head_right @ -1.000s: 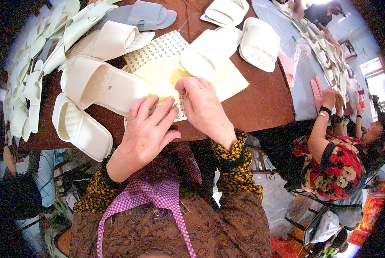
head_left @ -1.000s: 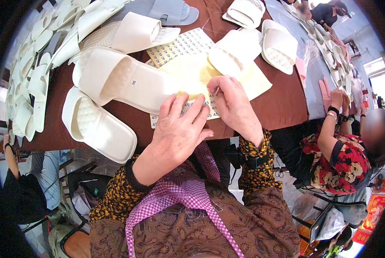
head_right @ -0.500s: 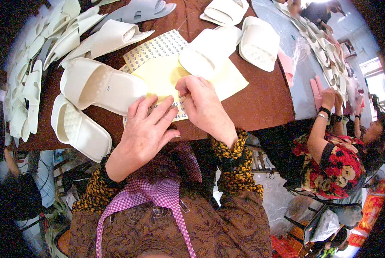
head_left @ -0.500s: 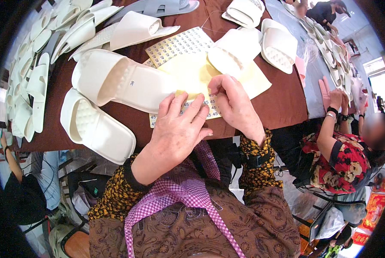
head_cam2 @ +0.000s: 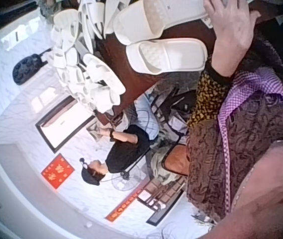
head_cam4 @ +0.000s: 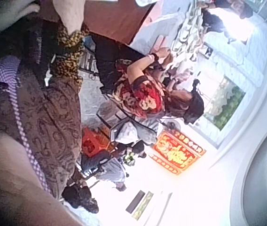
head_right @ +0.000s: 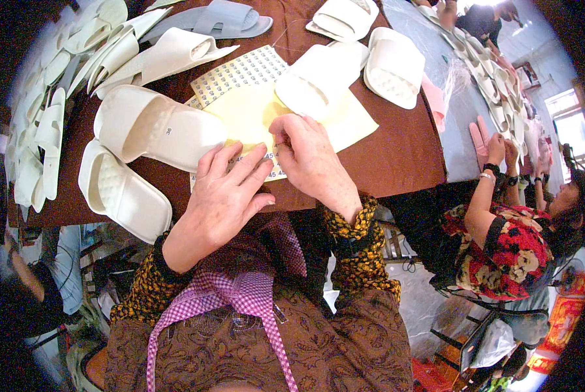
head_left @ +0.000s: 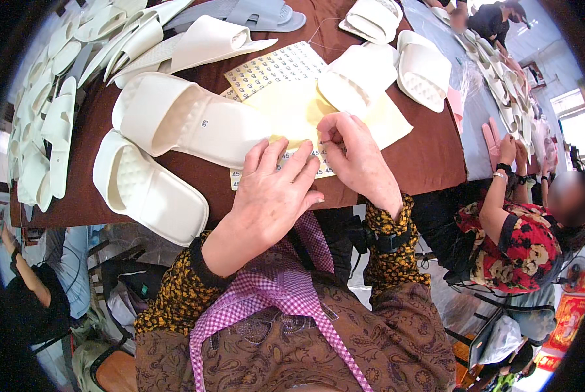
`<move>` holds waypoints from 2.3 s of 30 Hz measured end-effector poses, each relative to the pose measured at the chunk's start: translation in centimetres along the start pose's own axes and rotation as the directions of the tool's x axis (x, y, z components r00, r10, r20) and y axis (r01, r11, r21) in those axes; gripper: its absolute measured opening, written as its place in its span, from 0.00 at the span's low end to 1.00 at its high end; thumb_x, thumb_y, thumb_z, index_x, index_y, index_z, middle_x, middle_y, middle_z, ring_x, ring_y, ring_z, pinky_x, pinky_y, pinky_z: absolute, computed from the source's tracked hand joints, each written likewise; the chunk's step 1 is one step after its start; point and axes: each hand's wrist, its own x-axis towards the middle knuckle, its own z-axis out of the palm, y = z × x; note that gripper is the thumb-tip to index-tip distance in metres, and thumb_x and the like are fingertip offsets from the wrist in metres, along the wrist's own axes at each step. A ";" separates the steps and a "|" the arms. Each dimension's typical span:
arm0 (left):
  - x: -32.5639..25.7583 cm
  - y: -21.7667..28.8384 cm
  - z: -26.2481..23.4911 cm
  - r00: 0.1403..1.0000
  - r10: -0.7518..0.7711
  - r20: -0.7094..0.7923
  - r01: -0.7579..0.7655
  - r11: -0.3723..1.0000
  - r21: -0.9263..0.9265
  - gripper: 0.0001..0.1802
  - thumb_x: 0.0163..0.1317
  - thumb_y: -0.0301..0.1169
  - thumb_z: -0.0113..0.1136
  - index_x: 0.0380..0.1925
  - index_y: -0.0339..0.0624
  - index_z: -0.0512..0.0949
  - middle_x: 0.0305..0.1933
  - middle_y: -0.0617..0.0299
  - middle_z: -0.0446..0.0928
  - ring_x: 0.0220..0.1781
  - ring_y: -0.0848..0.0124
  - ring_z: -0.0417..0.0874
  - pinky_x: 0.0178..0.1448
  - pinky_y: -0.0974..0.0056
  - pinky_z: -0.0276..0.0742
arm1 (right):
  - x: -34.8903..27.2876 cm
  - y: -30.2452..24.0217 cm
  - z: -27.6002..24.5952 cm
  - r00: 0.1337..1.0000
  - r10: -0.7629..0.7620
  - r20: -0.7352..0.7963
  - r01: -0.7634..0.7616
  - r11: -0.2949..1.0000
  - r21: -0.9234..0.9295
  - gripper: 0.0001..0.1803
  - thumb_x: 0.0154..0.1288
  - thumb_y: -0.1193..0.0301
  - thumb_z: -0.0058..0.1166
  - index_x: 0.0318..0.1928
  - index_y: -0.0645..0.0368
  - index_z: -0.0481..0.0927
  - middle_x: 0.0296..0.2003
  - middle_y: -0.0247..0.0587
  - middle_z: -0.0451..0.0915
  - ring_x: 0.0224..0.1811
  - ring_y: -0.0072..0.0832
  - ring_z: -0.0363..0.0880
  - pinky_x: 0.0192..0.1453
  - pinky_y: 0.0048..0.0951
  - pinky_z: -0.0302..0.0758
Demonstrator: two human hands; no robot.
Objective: The recorder is applying size labels and stickers to various white and pink slippers on a work table.
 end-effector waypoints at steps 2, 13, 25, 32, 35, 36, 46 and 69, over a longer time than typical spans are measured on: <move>0.0 0.0 0.1 1.000 0.000 -0.005 0.000 1.000 0.001 0.27 0.52 0.42 0.65 0.51 0.43 0.76 0.60 0.59 0.71 0.61 0.54 0.68 0.67 0.49 0.58 | -0.1 0.3 0.1 1.000 0.019 -0.007 -0.019 0.999 0.037 0.10 0.54 0.82 0.51 0.38 0.60 0.71 0.32 0.45 0.74 0.38 0.44 0.73 0.44 0.40 0.70; 0.1 0.0 0.1 1.000 -0.005 0.007 0.005 1.000 0.007 0.27 0.52 0.42 0.66 0.51 0.44 0.75 0.60 0.59 0.72 0.60 0.55 0.68 0.67 0.49 0.59 | 0.2 0.2 -0.1 1.000 -0.017 0.003 0.017 1.000 0.005 0.11 0.53 0.83 0.50 0.37 0.60 0.70 0.31 0.45 0.74 0.37 0.45 0.74 0.43 0.40 0.71; 0.0 0.0 -0.1 1.000 -0.009 0.014 0.009 1.000 0.005 0.26 0.51 0.40 0.66 0.51 0.44 0.75 0.60 0.60 0.71 0.61 0.55 0.67 0.67 0.50 0.59 | 0.2 -0.2 -0.9 0.996 0.052 0.075 -0.059 0.994 0.096 0.11 0.57 0.85 0.49 0.40 0.62 0.71 0.33 0.40 0.72 0.35 0.29 0.73 0.42 0.28 0.73; 0.0 -0.1 0.1 1.000 -0.008 0.017 0.008 1.000 0.004 0.26 0.52 0.40 0.66 0.51 0.44 0.76 0.60 0.59 0.70 0.61 0.55 0.67 0.68 0.49 0.58 | 0.8 -0.5 -0.9 0.996 -0.035 0.085 0.049 0.986 -0.158 0.11 0.56 0.82 0.50 0.41 0.61 0.72 0.34 0.47 0.76 0.42 0.47 0.73 0.49 0.43 0.71; 0.0 0.0 0.0 1.000 -0.003 0.011 0.003 1.000 0.005 0.25 0.52 0.40 0.66 0.50 0.44 0.76 0.60 0.59 0.70 0.61 0.55 0.67 0.67 0.49 0.58 | 1.0 -0.7 -1.0 0.991 -0.071 0.114 0.092 0.977 -0.190 0.11 0.56 0.81 0.50 0.41 0.60 0.72 0.35 0.47 0.77 0.43 0.47 0.74 0.50 0.42 0.71; -0.1 0.1 0.0 1.000 -0.003 0.013 0.002 1.000 0.008 0.25 0.52 0.40 0.66 0.50 0.44 0.76 0.60 0.59 0.71 0.61 0.55 0.67 0.67 0.49 0.58 | 1.0 -0.7 -1.1 0.986 -0.096 0.134 0.122 0.972 -0.203 0.11 0.56 0.81 0.50 0.41 0.60 0.72 0.36 0.47 0.77 0.43 0.47 0.73 0.50 0.42 0.70; -0.1 -0.1 0.0 1.000 0.002 0.006 -0.002 1.000 0.007 0.25 0.51 0.39 0.67 0.50 0.44 0.76 0.58 0.59 0.71 0.61 0.55 0.68 0.67 0.49 0.59 | 1.3 -0.5 -0.5 0.953 -0.206 0.221 0.279 0.881 -0.382 0.12 0.56 0.76 0.51 0.42 0.60 0.71 0.37 0.47 0.76 0.44 0.45 0.73 0.52 0.41 0.69; -0.1 -1.9 0.5 0.991 0.089 -0.096 -0.097 0.992 -0.084 0.25 0.52 0.41 0.66 0.50 0.45 0.75 0.58 0.60 0.72 0.60 0.58 0.69 0.67 0.49 0.59 | 0.4 -2.1 -3.1 0.998 0.005 0.067 -0.017 0.983 0.180 0.11 0.61 0.85 0.46 0.44 0.64 0.70 0.34 0.38 0.71 0.38 0.25 0.71 0.46 0.25 0.71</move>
